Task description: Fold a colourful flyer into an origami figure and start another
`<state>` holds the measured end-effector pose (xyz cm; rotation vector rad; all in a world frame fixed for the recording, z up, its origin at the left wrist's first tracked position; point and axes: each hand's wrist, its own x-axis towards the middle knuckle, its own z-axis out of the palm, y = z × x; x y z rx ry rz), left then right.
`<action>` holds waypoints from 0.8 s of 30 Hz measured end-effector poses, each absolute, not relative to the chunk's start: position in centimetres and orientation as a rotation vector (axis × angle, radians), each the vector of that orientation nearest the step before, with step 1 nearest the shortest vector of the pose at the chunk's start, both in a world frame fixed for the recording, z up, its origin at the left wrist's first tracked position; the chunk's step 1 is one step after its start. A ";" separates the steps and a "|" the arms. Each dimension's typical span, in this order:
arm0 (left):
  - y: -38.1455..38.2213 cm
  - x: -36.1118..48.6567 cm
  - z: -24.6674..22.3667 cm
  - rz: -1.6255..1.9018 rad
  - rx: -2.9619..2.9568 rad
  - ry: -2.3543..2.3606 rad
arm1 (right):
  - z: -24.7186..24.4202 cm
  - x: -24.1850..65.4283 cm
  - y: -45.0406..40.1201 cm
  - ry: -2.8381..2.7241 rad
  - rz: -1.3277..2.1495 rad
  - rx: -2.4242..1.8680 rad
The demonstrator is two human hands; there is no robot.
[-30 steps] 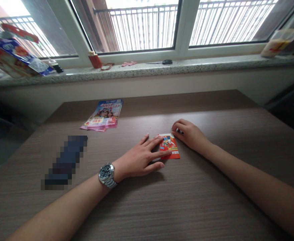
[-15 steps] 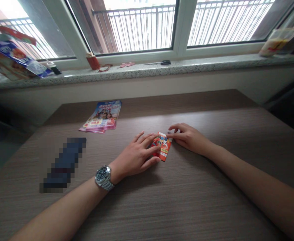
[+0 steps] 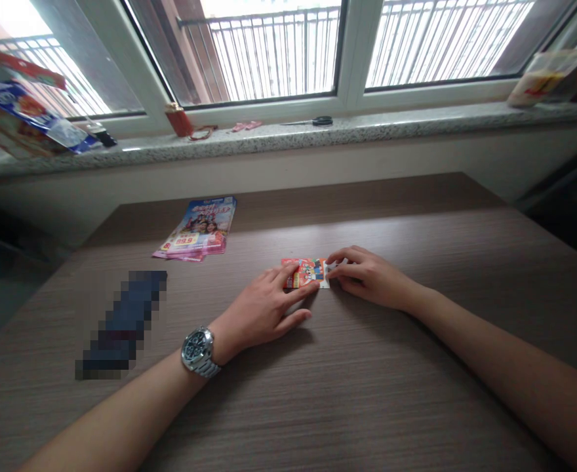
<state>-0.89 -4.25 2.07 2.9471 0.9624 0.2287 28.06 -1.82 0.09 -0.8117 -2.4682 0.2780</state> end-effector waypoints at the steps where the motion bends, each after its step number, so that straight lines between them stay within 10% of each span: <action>1: -4.3 -0.9 2.1 0.209 2.951 0.961 | 0.0 27.9 -1.8 -2.424 0.314 -0.825; 24: -4.6 -0.4 2.1 0.214 2.891 0.970 | -1.0 25.9 0.3 -2.149 0.407 -1.195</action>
